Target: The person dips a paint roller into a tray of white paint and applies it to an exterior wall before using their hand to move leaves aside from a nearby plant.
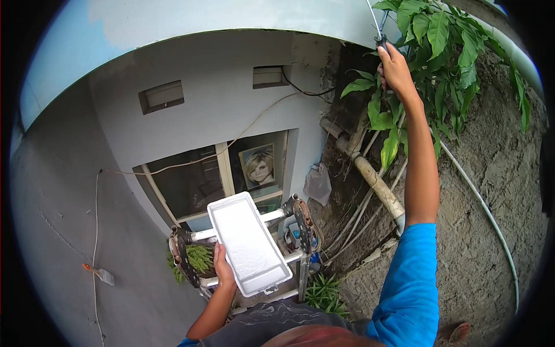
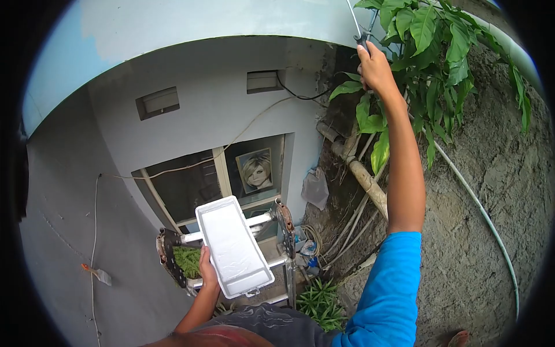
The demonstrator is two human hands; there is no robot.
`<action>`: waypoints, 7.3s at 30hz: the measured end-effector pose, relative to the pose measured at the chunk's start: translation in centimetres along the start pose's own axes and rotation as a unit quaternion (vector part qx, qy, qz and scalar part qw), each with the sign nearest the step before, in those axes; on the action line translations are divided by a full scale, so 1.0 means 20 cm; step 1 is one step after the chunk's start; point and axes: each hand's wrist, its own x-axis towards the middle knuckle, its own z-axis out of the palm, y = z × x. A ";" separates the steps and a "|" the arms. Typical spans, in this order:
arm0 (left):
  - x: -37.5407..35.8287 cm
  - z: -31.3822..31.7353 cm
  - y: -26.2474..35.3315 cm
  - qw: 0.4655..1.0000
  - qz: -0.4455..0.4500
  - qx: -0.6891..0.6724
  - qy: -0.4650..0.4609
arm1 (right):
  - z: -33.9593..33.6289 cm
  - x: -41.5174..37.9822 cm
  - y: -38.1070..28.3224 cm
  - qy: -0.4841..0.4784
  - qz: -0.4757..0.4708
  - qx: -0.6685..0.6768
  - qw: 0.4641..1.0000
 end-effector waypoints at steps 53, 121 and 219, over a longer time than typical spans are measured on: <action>0.00 -0.01 0.00 0.999 -0.019 -0.034 -0.009 | 0.37 -0.81 -0.01 0.008 0.011 -0.119 0.993; 0.06 -0.06 -0.06 0.998 -0.016 -0.055 -0.025 | 0.34 0.07 -0.61 -0.039 -0.016 -0.055 0.998; 0.05 -0.08 -0.05 0.998 -0.014 -0.041 -0.046 | 0.64 -1.29 0.04 -0.033 0.134 -0.125 0.982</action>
